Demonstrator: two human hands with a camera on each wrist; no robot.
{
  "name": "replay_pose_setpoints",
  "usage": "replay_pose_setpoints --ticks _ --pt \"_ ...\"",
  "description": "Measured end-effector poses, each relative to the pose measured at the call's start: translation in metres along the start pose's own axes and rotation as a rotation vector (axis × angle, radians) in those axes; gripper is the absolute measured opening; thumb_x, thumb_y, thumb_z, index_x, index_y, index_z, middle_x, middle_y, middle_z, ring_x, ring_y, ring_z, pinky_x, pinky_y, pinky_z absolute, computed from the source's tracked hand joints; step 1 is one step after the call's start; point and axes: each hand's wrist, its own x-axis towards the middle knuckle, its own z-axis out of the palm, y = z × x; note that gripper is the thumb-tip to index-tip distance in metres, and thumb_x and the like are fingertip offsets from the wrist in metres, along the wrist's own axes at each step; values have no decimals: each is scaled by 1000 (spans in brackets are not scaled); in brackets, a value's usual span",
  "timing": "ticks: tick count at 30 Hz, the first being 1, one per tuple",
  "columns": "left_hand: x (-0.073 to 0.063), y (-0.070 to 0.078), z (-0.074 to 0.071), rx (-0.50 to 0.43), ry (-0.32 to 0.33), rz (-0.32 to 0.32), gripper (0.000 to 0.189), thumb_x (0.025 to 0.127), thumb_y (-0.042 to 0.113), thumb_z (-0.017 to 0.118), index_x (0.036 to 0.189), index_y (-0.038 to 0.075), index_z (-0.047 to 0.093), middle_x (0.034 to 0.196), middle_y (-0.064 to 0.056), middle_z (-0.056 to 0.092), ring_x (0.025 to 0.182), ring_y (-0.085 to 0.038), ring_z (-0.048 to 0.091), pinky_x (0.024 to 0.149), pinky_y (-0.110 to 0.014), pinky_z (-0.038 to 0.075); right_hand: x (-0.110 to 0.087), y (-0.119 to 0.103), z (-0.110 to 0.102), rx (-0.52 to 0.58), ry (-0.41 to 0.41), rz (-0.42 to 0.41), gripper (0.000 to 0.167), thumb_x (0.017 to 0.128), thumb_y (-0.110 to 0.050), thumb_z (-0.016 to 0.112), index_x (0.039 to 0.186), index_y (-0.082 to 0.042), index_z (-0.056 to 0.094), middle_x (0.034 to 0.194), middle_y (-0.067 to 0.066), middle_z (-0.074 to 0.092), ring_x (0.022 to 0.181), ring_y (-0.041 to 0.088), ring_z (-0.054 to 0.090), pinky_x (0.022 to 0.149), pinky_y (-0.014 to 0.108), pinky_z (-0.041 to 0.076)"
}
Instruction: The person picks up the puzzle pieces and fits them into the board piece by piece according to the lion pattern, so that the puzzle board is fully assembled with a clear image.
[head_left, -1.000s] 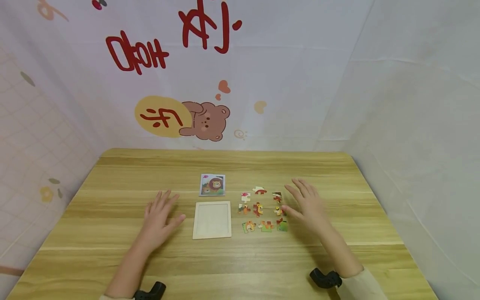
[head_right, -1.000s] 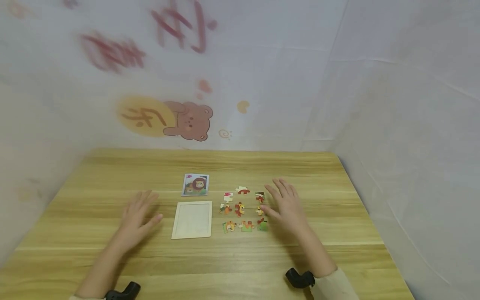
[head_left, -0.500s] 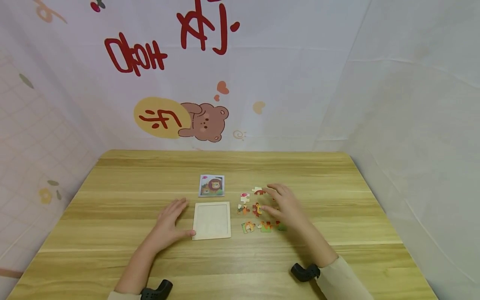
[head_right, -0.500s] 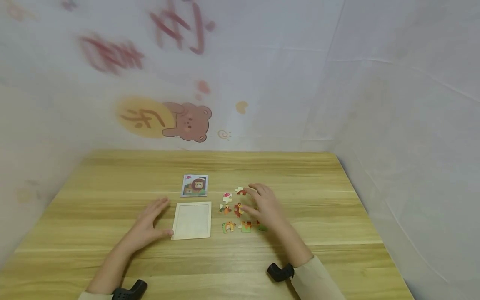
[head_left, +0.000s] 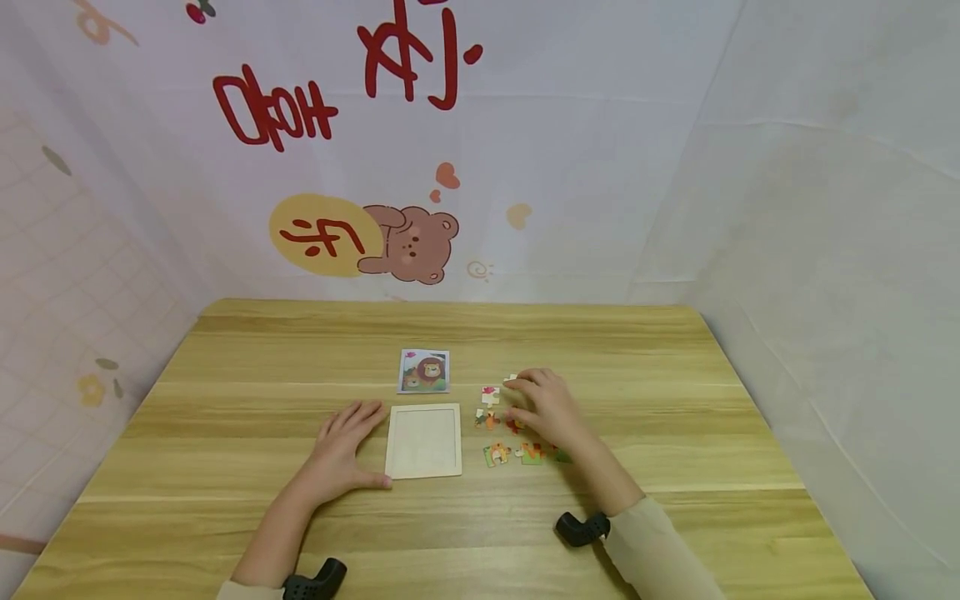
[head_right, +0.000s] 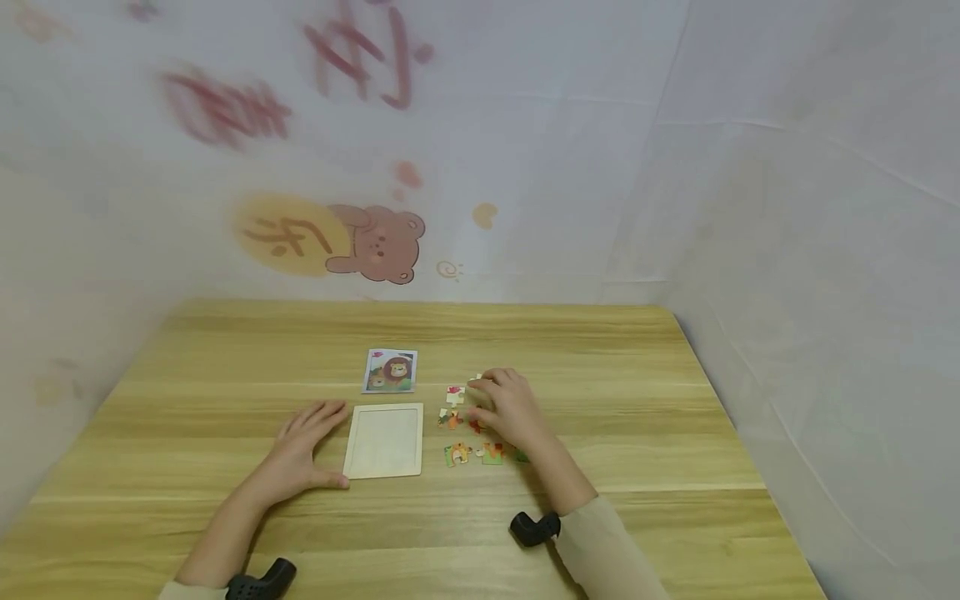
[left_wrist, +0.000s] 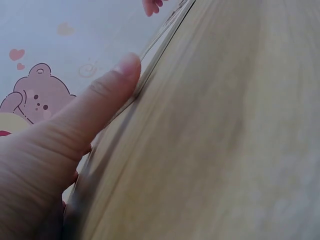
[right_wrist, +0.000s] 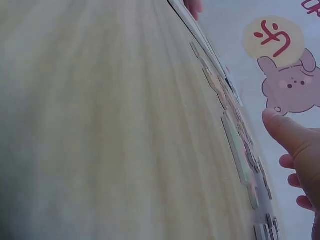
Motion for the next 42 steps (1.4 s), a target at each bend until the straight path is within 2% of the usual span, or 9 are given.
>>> replay_pose_setpoints --ticks 5,9,18,24,32,42 --pt "1 -2 2 22 -6 21 113 55 71 76 146 13 42 152 -12 32 140 -39 15 104 -66 6 4 4 7 -25 -27 17 44 83 -41 73 116 -14 70 114 5 58 103 23 49 87 41 40" --pt "1 -2 2 43 -3 39 110 57 72 75 146 14 43 152 -12 31 140 -39 15 104 -66 6 8 6 11 -40 -24 22 42 83 -42 73 115 -15 71 111 6 58 101 23 49 85 41 40" --pt "-1 1 1 51 30 72 104 59 66 78 142 11 49 150 -14 34 138 -43 18 102 -68 8 17 3 15 -51 -27 58 39 82 -43 74 111 -18 73 101 0 57 89 18 46 75 34 37" --pt "-2 2 1 57 18 64 104 60 67 77 142 11 48 151 -14 33 139 -42 17 102 -67 8 22 0 17 -36 -28 95 33 80 -39 77 105 -18 75 96 -2 58 83 16 45 72 33 35" --pt "-1 1 2 64 23 68 103 60 68 75 142 12 49 151 -13 33 139 -42 17 103 -67 8 23 1 17 -25 12 70 29 78 -38 79 98 -18 76 87 -5 57 75 13 42 67 30 34" --pt "1 2 1 67 -1 47 104 61 69 74 143 12 48 152 -12 31 140 -40 15 105 -65 6 22 -13 15 38 39 10 28 79 -38 78 99 -19 76 86 -10 58 78 10 43 71 30 34"
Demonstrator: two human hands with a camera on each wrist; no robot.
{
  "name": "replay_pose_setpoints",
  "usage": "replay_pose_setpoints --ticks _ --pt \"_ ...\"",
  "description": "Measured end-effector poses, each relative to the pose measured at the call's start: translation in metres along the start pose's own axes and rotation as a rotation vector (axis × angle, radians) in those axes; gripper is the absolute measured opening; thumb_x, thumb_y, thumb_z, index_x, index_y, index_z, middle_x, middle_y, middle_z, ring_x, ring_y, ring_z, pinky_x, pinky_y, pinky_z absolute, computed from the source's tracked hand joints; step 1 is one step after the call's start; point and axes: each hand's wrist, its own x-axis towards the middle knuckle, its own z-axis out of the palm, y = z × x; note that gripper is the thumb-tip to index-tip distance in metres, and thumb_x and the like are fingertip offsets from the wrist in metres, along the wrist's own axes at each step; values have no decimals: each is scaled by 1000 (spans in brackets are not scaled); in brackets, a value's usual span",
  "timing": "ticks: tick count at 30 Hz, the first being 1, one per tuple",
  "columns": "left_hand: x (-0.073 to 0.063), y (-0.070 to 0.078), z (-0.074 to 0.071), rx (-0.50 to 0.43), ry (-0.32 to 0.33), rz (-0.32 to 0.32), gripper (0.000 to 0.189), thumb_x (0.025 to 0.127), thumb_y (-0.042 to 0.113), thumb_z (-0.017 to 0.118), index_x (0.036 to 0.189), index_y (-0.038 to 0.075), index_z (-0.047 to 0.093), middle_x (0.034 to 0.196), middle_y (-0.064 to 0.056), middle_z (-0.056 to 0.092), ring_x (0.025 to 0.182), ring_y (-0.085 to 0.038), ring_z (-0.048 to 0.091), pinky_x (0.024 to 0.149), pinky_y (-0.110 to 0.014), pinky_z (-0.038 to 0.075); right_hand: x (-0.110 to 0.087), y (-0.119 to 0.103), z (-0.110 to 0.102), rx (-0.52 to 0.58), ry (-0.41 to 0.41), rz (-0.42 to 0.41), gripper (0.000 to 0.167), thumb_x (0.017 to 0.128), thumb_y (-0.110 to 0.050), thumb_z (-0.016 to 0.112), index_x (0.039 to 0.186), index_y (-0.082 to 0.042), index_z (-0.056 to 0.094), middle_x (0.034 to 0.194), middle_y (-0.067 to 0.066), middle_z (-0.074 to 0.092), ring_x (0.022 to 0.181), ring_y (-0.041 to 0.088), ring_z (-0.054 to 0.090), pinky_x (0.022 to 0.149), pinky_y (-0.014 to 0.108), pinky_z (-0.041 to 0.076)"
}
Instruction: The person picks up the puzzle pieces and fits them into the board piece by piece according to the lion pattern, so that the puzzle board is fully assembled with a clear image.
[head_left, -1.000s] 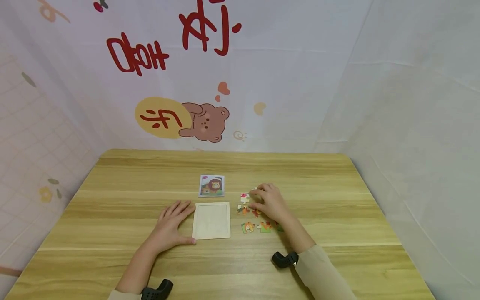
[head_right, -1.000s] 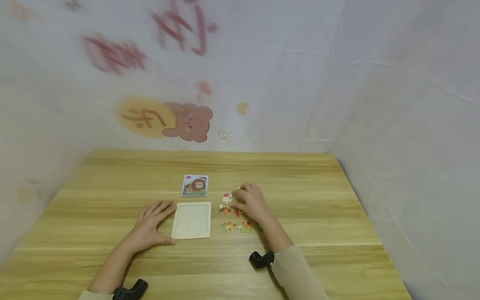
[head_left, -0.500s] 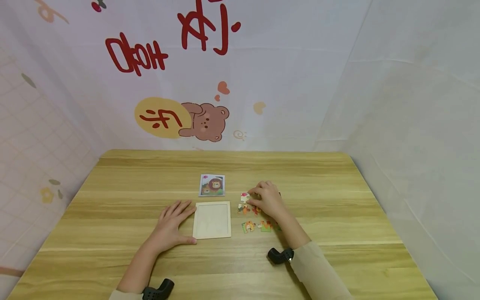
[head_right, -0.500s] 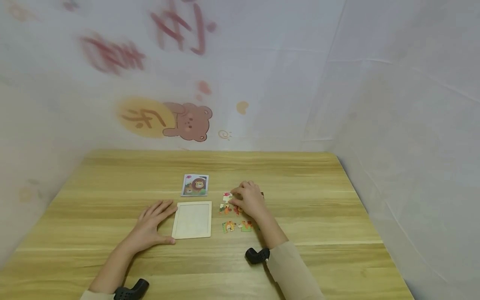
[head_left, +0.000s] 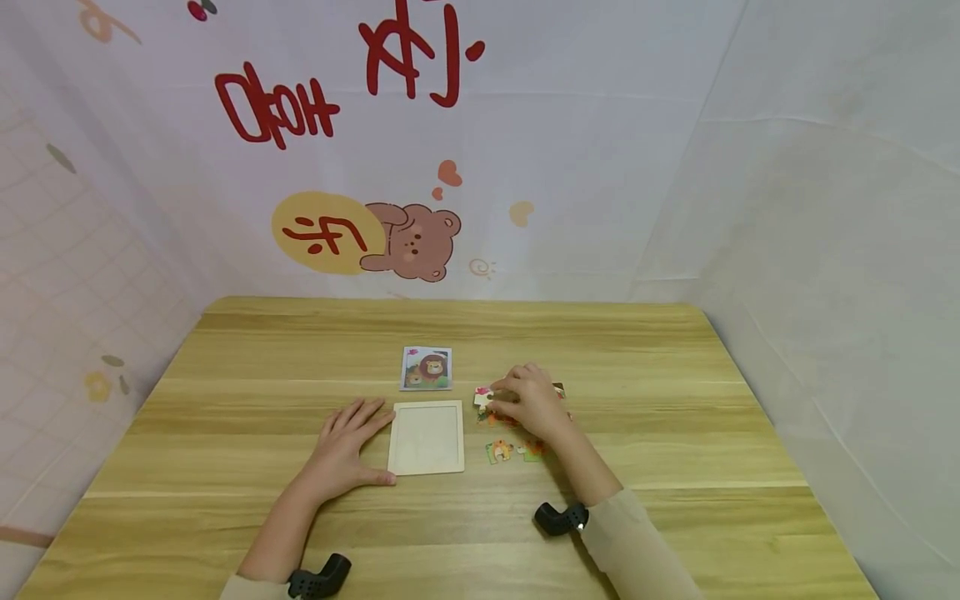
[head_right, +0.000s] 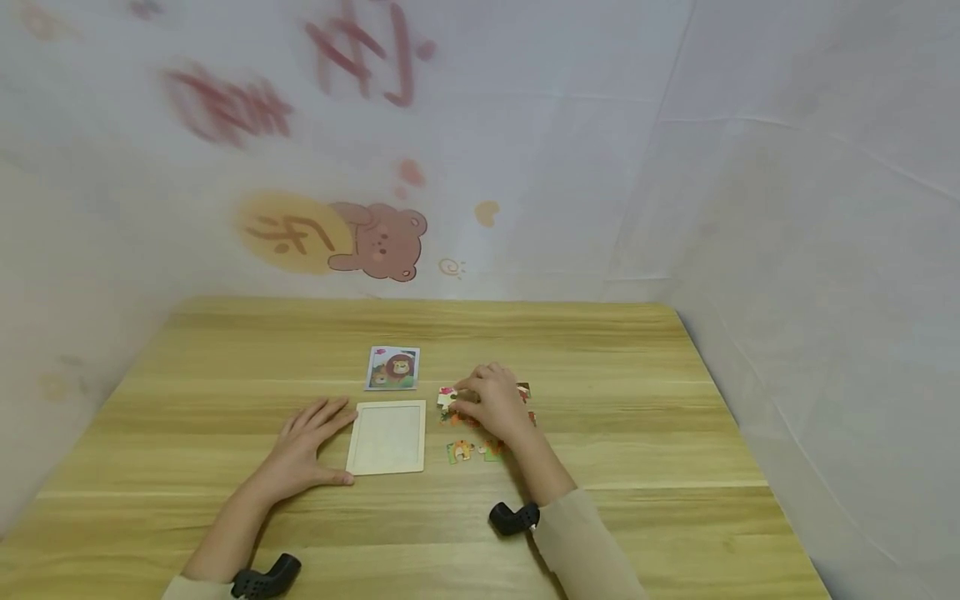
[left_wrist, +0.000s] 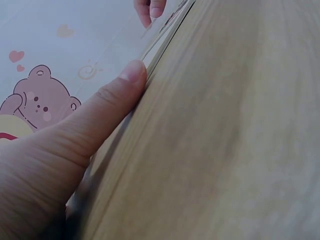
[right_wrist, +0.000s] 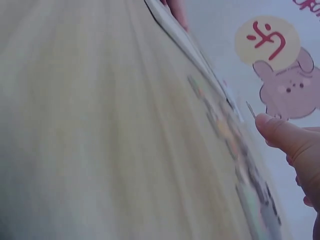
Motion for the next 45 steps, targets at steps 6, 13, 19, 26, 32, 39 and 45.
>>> replay_pose_setpoints --ticks 6,13,19,26,32,39,45 --pt "1 0 0 -3 -3 2 103 61 69 74 143 12 48 152 -12 31 140 -40 15 105 -64 6 5 -17 0 1 25 -43 27 78 -37 79 98 -19 77 83 -10 57 79 10 45 72 31 36" --pt "1 0 0 2 12 13 103 61 68 75 142 11 49 152 -13 32 140 -41 16 105 -65 6 12 -34 5 6 7 -69 26 79 -37 78 99 -21 77 84 -10 59 81 9 43 72 29 34" --pt "1 0 1 6 38 32 102 60 67 76 141 11 50 150 -14 34 138 -42 19 104 -66 8 19 -49 13 43 -35 -102 28 80 -37 77 101 -18 77 85 -5 61 81 11 43 77 31 35" --pt "1 0 -1 14 16 15 101 62 69 74 141 11 50 151 -14 34 139 -42 18 104 -65 9 28 -66 26 -4 -36 -117 32 79 -43 76 101 -20 77 83 -6 59 80 10 42 73 28 35" --pt "1 0 -1 17 -6 3 101 63 71 71 142 12 49 152 -13 32 139 -41 17 104 -66 8 33 -75 38 -14 -16 -142 31 77 -44 78 98 -21 77 85 -8 60 83 11 47 76 28 38" --pt "1 -2 -1 14 21 22 101 62 69 74 141 12 50 151 -14 33 138 -42 18 103 -66 8 40 -82 48 -40 -31 -139 32 78 -47 75 100 -23 77 88 -10 60 85 10 47 77 28 37" --pt "1 -2 -1 17 14 17 101 62 70 73 142 14 49 151 -13 33 139 -41 18 104 -66 8 44 -86 56 -87 -65 -114 33 79 -49 74 101 -25 76 88 -11 58 83 9 46 73 26 34"
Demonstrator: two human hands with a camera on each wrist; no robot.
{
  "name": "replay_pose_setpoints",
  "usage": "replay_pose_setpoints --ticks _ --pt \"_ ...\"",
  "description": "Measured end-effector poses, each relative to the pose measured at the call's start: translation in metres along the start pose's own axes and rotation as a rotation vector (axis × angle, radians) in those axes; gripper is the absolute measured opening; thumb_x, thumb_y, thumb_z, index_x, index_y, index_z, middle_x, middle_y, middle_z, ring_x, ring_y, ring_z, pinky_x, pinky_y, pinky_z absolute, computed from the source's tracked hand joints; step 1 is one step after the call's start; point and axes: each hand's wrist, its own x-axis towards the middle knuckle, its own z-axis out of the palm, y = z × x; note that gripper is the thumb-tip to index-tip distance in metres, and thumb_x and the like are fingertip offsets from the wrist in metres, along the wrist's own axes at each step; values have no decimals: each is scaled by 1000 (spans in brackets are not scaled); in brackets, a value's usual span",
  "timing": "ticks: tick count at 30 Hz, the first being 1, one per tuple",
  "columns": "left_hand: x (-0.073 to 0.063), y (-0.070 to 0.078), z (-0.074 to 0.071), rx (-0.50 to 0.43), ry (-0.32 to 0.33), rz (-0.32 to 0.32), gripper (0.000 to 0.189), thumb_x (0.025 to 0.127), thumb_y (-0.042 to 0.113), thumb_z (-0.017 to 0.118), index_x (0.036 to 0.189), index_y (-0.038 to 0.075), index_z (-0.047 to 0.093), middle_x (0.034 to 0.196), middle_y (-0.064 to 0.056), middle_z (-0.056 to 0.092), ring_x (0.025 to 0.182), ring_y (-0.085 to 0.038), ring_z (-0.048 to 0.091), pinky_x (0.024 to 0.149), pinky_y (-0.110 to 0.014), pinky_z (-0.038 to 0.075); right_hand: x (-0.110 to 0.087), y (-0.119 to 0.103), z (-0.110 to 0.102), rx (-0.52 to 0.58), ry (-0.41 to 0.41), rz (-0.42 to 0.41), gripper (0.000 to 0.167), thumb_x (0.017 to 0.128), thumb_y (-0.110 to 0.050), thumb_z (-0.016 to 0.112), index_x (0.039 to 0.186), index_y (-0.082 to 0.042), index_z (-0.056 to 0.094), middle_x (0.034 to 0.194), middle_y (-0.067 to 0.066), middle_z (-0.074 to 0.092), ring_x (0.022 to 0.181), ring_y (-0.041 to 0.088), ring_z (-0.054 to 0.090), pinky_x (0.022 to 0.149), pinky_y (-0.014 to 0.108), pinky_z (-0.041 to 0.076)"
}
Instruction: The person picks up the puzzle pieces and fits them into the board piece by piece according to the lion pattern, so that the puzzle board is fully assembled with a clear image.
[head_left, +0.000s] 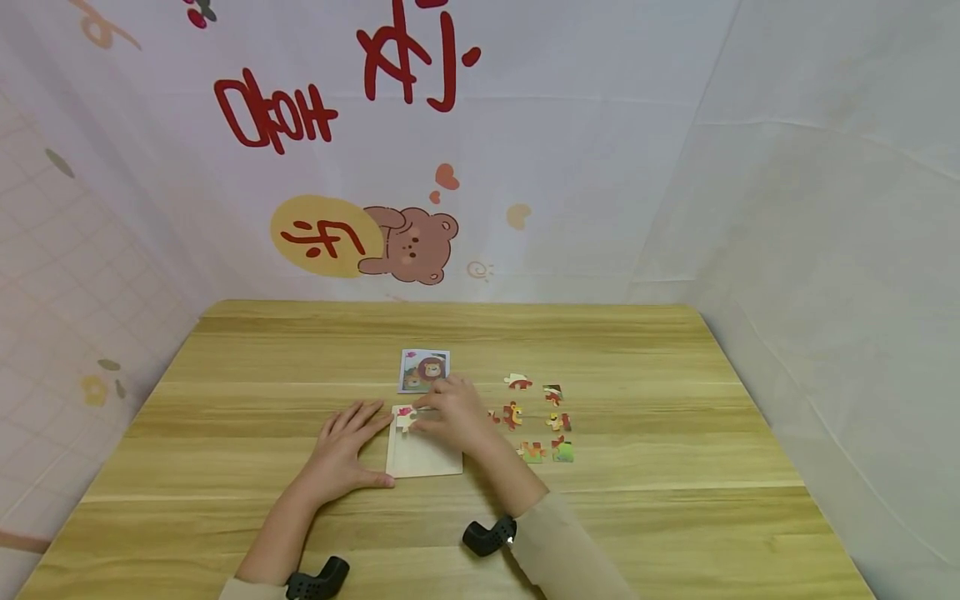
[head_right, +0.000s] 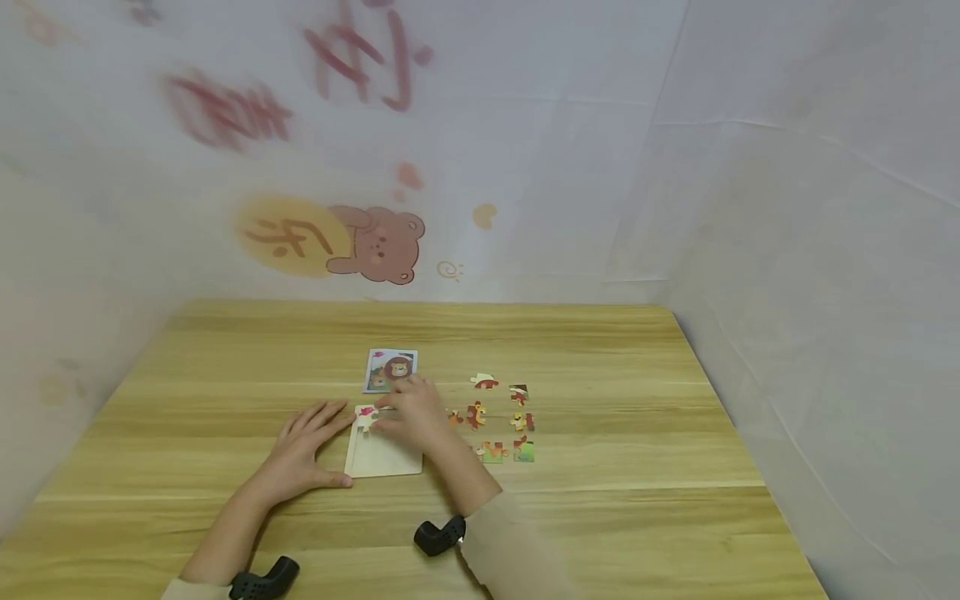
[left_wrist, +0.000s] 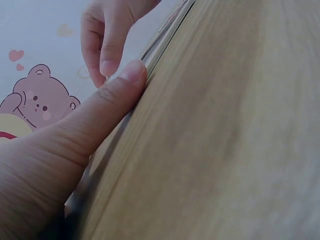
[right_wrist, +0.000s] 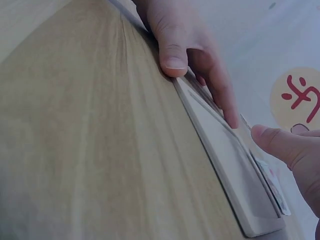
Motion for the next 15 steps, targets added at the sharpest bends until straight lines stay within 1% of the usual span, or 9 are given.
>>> replay_pose_setpoints --ticks 7,15 --pt "1 1 0 8 -10 -9 101 62 71 72 142 14 49 152 -12 33 139 -41 18 104 -66 9 1 -2 7 -44 -30 39 33 77 -52 73 98 -27 77 87 -13 59 79 8 43 69 23 32" --pt "0 1 0 1 -13 -10 101 62 70 73 142 13 49 152 -12 32 139 -41 17 104 -66 8 2 -2 11 -37 -50 63 34 78 -53 72 100 -28 77 90 -14 60 83 7 44 70 22 31"
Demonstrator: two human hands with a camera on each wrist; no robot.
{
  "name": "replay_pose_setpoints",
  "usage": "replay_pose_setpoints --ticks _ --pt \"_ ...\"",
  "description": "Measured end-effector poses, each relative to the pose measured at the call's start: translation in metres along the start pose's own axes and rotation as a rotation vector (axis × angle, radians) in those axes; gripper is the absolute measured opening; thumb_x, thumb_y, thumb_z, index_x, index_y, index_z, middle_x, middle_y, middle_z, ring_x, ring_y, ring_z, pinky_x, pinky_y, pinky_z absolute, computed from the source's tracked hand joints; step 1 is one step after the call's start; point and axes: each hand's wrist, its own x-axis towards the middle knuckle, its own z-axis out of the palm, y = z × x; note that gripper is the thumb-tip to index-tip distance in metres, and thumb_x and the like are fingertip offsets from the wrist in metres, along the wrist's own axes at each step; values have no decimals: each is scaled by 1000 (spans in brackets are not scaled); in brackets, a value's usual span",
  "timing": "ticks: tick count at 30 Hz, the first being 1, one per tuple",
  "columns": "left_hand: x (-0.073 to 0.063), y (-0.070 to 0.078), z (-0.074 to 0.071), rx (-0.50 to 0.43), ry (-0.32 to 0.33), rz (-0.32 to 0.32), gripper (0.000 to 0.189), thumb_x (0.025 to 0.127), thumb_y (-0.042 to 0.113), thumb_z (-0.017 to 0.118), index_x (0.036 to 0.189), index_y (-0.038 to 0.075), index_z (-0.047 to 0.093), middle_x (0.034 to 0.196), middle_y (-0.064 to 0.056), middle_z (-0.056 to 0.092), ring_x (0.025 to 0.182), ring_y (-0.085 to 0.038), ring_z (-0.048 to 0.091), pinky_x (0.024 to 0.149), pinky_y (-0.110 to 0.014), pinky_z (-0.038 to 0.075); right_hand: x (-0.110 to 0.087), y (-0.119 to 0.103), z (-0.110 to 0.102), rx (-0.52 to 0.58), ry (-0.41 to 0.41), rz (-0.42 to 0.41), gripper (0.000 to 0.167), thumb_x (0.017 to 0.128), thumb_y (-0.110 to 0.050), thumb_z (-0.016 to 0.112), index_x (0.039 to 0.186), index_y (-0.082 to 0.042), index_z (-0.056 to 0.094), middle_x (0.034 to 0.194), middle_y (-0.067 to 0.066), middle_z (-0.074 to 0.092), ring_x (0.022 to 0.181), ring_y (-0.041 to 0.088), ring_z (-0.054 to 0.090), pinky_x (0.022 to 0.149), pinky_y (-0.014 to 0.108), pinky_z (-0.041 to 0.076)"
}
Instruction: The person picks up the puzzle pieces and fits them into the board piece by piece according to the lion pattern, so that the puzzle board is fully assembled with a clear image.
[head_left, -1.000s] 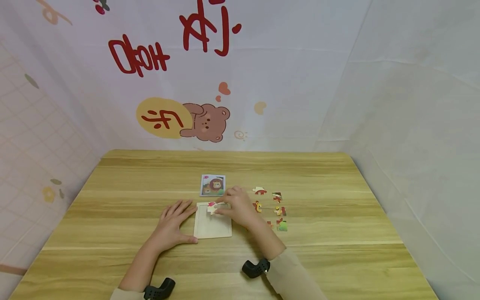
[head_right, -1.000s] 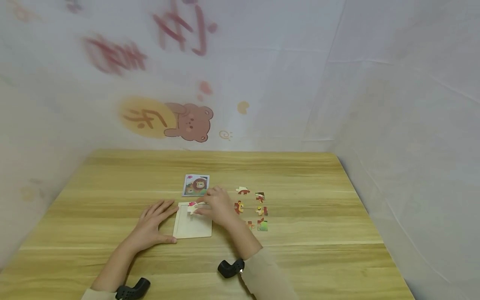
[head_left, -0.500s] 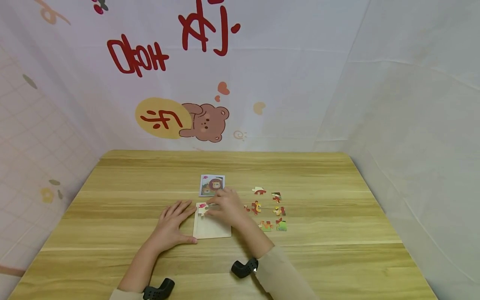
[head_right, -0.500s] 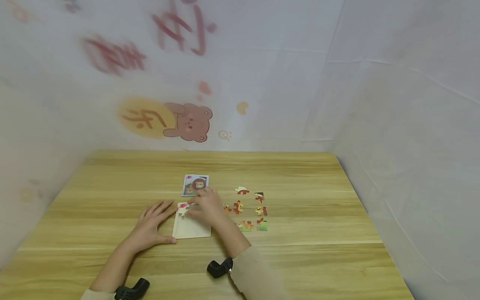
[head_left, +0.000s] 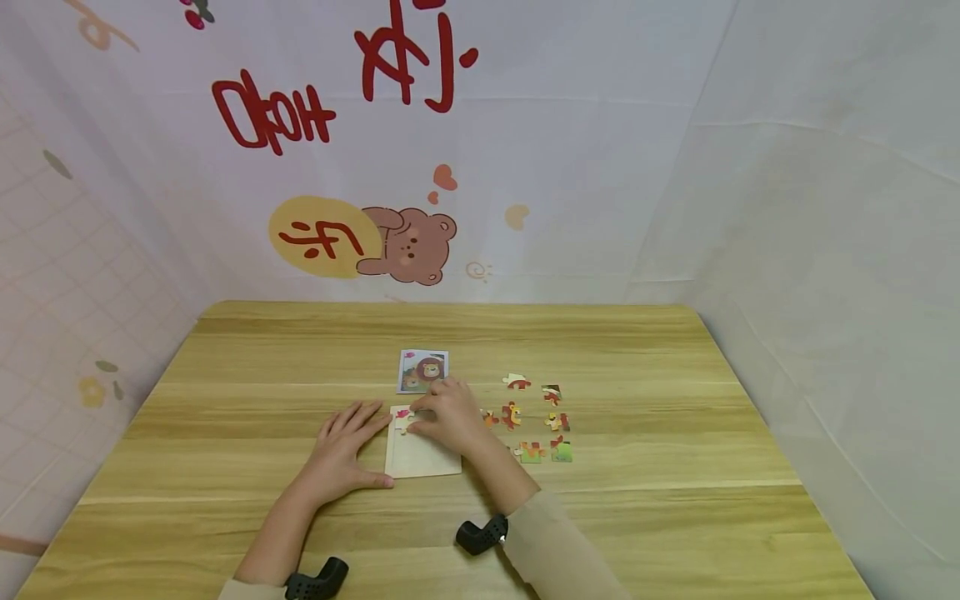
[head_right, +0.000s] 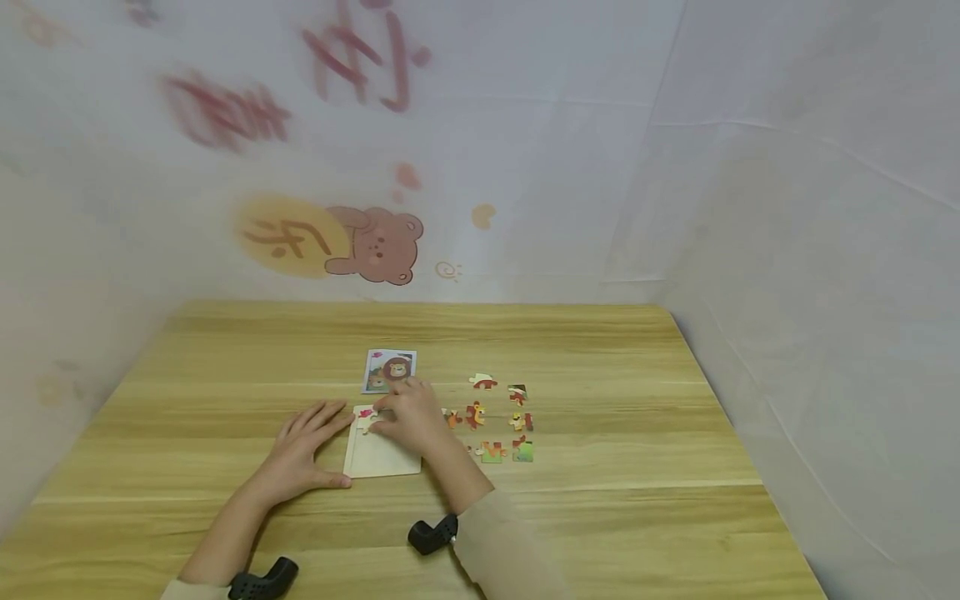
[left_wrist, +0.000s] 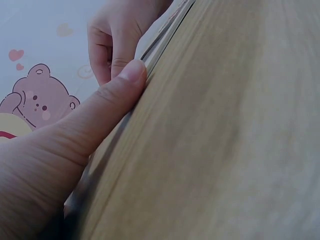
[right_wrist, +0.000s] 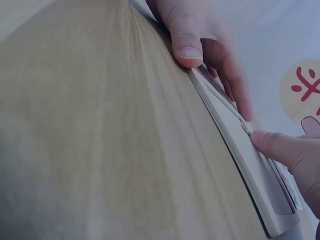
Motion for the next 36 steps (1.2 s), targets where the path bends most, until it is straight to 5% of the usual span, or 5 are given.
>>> replay_pose_setpoints --ticks 36 --pt "0 -2 1 -4 17 10 100 62 70 74 141 13 50 151 -12 33 139 -41 17 103 -66 9 -5 -4 2 35 31 43 27 83 -48 71 103 -31 77 85 -13 52 75 7 40 69 23 31"
